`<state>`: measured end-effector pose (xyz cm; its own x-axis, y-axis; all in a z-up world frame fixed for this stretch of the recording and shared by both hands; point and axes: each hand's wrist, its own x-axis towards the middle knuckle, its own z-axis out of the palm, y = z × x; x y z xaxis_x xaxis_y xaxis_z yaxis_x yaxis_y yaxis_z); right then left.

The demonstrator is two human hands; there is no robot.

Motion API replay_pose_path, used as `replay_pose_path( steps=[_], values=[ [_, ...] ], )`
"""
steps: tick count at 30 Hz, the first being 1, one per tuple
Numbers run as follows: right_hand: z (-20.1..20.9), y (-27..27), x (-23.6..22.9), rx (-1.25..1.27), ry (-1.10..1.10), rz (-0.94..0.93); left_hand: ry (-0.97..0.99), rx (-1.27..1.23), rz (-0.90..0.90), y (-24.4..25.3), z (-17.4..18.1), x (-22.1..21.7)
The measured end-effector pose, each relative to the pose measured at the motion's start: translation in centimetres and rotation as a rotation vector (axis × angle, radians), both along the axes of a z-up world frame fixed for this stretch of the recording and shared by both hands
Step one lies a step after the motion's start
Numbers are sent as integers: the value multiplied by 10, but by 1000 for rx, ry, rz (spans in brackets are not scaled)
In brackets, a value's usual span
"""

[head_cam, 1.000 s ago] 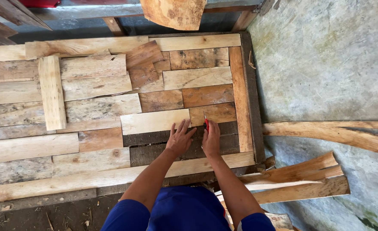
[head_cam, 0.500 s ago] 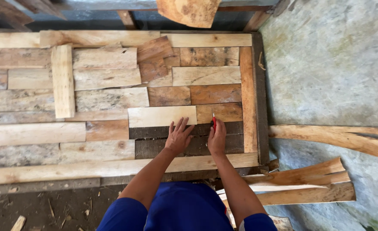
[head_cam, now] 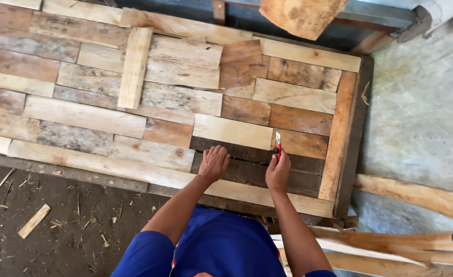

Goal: Measure and fit small wooden planks into a larger panel assembly.

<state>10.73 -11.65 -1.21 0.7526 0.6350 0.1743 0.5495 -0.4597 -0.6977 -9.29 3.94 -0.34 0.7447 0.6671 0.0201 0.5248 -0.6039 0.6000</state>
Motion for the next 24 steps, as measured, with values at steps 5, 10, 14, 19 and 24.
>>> replay_pose_path(
  steps=[5, 10, 14, 19, 24],
  values=[
    [8, 24, -24, 39, 20, 41, 37, -39, 55, 16, 2, -35],
    [17, 45, -55, -29, 201, 15, 56, -65, 149, 49, -5, -72],
    [11, 62, -80, -40, 144, 44, -22, -11, 266, 80, -17, -111],
    [8, 88, -116, -79, 109, 60, -66, 26, 213, 112, 3, -151],
    [9, 110, -151, -83, 113, 98, 259, -57, -152, 114, -15, -168]
  ],
)
